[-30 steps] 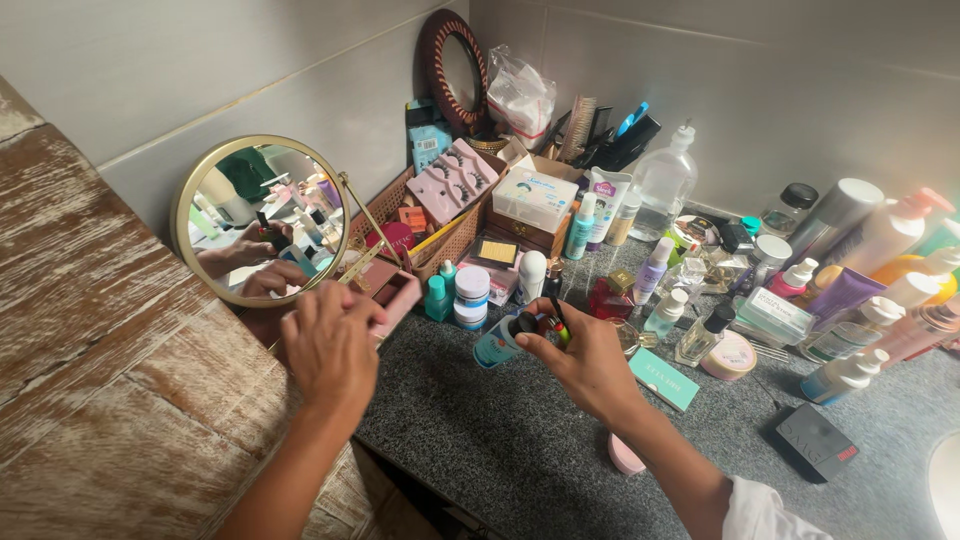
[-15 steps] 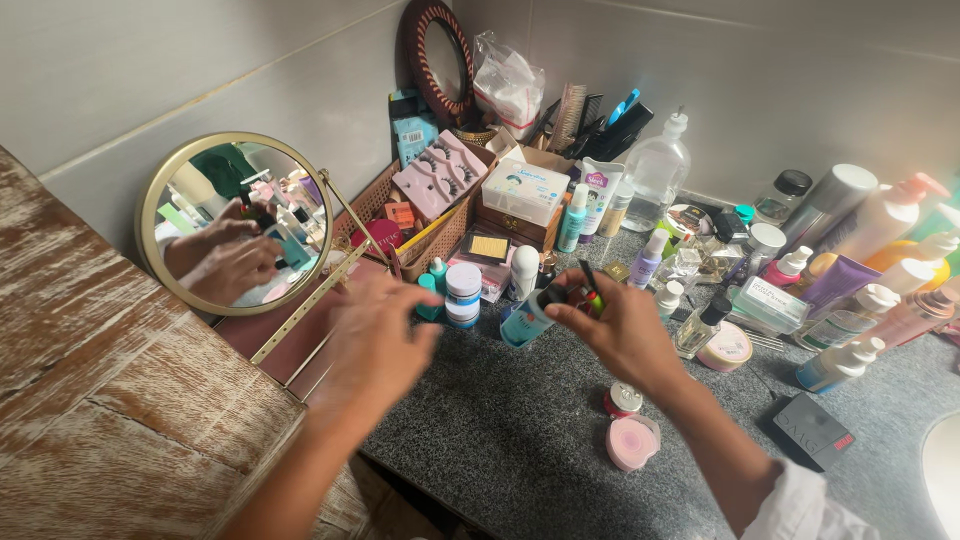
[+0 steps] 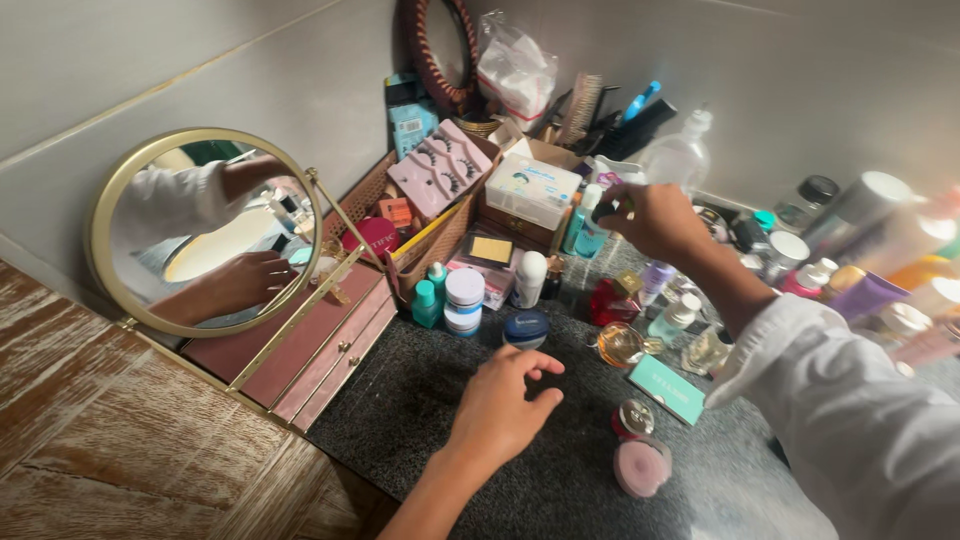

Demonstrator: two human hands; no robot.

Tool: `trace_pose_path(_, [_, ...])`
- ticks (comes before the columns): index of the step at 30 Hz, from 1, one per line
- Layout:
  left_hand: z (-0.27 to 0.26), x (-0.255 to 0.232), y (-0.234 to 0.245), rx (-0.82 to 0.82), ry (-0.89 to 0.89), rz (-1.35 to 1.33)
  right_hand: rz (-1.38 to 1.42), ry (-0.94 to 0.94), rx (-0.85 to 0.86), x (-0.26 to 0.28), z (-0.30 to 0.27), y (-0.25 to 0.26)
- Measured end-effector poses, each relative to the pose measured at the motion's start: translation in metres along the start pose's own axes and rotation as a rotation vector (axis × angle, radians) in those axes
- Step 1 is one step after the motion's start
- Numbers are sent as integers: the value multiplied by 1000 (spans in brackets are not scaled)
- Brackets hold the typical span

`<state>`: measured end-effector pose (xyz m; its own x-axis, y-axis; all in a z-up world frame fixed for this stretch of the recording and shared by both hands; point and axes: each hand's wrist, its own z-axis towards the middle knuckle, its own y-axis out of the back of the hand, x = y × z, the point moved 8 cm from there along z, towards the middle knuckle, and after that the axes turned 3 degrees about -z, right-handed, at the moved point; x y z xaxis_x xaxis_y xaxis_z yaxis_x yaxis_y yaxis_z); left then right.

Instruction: The person organizes various cosmetic items on a cluttered bathroom countertop. They pick up, inspect, and reposition multiple bottles, jars, and boxes, occasionally opening a drawer to place items inside.

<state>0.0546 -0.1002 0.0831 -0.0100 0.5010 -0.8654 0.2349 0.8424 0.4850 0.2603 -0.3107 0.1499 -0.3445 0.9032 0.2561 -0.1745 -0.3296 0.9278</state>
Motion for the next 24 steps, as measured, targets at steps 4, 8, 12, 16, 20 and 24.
trace_pose_path(4, [6,7,3,32,74,-16,-60,-73,85,-6,12,-42])
trace_pose_path(8, [13,12,5,27,80,-13,-2,-74,-3,-13,7,-37])
trace_pose_path(12, [19,20,4,-4,48,-1,-155,-246,87,-54,-5,4])
trace_pose_path(16, [28,41,-1,-110,144,-26,-375,-259,312,-82,-28,15])
trace_pose_path(20, [39,58,-7,-197,203,-83,-330,-236,332,-79,-32,-4])
trace_pose_path(24, [41,60,-12,-215,230,-125,-227,-225,250,-60,-19,-1])
